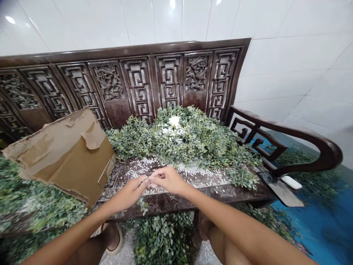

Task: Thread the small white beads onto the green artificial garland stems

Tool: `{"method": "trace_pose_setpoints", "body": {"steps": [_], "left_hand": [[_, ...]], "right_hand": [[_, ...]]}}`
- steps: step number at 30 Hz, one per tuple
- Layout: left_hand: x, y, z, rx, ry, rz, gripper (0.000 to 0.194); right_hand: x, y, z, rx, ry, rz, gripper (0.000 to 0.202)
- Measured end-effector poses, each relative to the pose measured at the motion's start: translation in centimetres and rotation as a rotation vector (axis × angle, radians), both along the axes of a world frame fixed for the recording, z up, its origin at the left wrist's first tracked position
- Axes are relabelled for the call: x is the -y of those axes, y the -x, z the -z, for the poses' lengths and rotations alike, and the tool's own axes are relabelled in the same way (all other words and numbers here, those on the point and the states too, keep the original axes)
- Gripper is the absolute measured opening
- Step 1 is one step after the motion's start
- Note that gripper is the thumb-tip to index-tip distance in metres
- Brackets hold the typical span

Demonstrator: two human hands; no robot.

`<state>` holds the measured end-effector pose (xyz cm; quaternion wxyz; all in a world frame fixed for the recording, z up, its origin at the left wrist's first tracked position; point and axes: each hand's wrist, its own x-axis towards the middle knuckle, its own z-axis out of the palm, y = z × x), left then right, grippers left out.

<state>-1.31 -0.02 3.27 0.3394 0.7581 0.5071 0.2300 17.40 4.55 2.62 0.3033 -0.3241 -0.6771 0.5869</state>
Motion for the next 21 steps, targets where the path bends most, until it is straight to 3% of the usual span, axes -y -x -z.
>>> {"method": "trace_pose_setpoints", "body": {"steps": [4, 7, 11, 16, 21], "left_hand": [[-0.2, 0.2, -0.5, 0.007, 0.014, 0.011, 0.032], [-0.1, 0.8, -1.2, 0.079, 0.094, 0.09, 0.024], [0.3, 1.8, -1.7, 0.099, 0.234, 0.146, 0.055], [1.1, 2.2, -0.8, 0.048, 0.332, 0.242, 0.078], [1.5, 2.1, 0.1, -0.075, 0.227, 0.209, 0.069]], "right_hand": [[-0.2, 0.0, -0.1, -0.003, 0.02, 0.035, 0.028], [-0.4, -0.3, 0.0, -0.018, 0.035, 0.074, 0.03], [-0.6, -0.8, -0.1, -0.011, 0.024, 0.067, 0.03], [-0.3, -0.6, -0.6, 0.0, 0.035, 0.04, 0.029], [-0.2, -0.4, -1.0, -0.005, 0.042, 0.043, 0.028]]}}
